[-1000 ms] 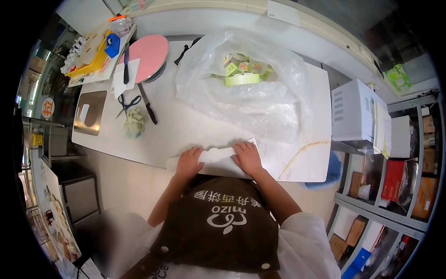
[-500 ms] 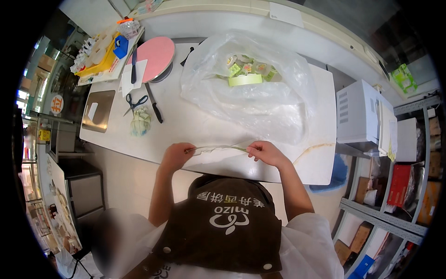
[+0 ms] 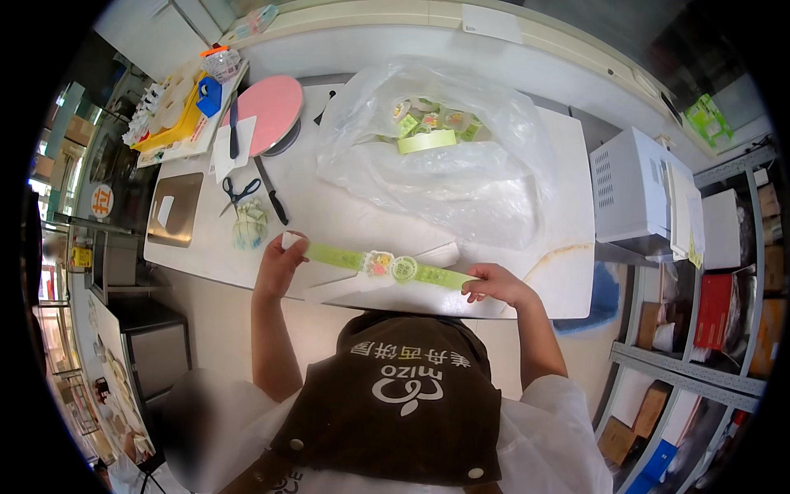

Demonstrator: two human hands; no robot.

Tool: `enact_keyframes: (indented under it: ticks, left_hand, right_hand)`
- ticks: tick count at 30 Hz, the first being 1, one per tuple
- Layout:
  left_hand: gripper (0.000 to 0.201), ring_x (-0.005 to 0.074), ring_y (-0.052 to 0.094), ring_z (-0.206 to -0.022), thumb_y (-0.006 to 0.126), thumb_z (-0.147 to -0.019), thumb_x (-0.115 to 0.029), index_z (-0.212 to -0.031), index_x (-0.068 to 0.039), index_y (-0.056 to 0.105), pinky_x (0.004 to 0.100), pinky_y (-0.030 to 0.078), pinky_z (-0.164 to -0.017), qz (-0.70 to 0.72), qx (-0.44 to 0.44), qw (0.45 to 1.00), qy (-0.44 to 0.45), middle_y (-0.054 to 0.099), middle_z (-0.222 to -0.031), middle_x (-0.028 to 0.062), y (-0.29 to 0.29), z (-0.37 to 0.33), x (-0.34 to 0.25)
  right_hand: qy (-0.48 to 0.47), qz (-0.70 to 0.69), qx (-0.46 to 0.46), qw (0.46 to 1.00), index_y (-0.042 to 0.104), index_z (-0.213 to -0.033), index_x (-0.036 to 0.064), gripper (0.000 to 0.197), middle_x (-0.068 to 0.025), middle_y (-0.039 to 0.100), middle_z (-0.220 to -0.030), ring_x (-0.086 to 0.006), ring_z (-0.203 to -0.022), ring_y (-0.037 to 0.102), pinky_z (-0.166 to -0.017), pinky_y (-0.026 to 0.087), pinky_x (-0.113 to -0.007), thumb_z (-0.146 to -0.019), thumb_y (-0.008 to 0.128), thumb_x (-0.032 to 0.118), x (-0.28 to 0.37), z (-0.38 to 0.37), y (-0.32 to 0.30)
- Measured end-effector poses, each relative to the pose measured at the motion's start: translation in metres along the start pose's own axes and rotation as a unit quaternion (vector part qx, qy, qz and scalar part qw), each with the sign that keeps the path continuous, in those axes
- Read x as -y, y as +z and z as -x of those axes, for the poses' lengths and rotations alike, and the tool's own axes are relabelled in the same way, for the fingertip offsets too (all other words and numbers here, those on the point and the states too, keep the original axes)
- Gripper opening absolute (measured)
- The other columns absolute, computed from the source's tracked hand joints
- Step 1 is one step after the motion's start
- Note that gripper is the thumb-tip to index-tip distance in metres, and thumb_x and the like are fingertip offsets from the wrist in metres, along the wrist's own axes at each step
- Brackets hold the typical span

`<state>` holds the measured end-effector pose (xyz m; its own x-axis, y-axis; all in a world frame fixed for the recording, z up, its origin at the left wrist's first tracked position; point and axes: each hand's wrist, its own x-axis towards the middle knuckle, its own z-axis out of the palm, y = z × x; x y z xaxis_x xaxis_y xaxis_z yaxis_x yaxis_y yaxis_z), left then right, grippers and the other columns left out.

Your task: The person stands at a white counter and wraps small rectangular items in white paper. They fold the paper around each item and secure it with a green patterned sticker. The wrapped items are placed into a clear plastic bag on the counter.

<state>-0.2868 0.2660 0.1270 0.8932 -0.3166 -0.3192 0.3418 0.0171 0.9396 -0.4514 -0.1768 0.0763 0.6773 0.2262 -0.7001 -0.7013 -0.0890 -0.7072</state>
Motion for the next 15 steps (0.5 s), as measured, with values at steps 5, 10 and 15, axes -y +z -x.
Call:
enact_keyframes:
  ticks: [5, 10, 15]
  left_hand:
    - [0.023, 0.0169, 0.065, -0.099, 0.06, -0.106, -0.03, -0.121, -0.013, 0.066, 0.0391, 0.05, -0.095, 0.341, 0.086, 0.932, 0.089, 0.069, -0.108, 0.001, 0.001, -0.007, 0.021]
    - [0.031, 0.0138, 0.063, -0.086, 0.05, -0.11, -0.039, -0.103, -0.012, 0.063, 0.037, 0.051, -0.09, 0.499, 0.123, 0.855, 0.061, 0.066, -0.09, 0.0009, 0.038, 0.0, -0.001]
    - [0.031, 0.0102, 0.043, -0.046, 0.052, -0.11, -0.036, -0.09, -0.013, 0.056, 0.033, 0.051, -0.077, 0.386, 0.226, 0.894, -0.025, 0.047, -0.057, -0.0011, 0.048, 0.005, -0.002]
  right_hand:
    - [-0.1, -0.259, -0.048, 0.959, 0.064, -0.11, 0.0074, 0.016, -0.0095, 0.074, -0.104, -0.0185, -0.088, 0.074, -0.079, 0.06, -0.03, -0.099, 0.07, 0.017, -0.037, -0.006, 0.005]
    - [-0.221, -0.48, -0.001, 0.849, 0.064, -0.119, 0.0075, 0.02, -0.0101, 0.072, -0.119, -0.0223, -0.107, 0.071, -0.083, 0.06, -0.034, -0.104, 0.064, 0.021, -0.05, -0.011, 0.032]
    - [-0.312, -0.526, 0.007, 0.791, 0.063, -0.116, 0.0084, 0.021, -0.0051, 0.07, -0.107, -0.0231, -0.106, 0.067, -0.094, 0.055, -0.039, -0.107, 0.059, 0.027, -0.008, 0.0, 0.058]
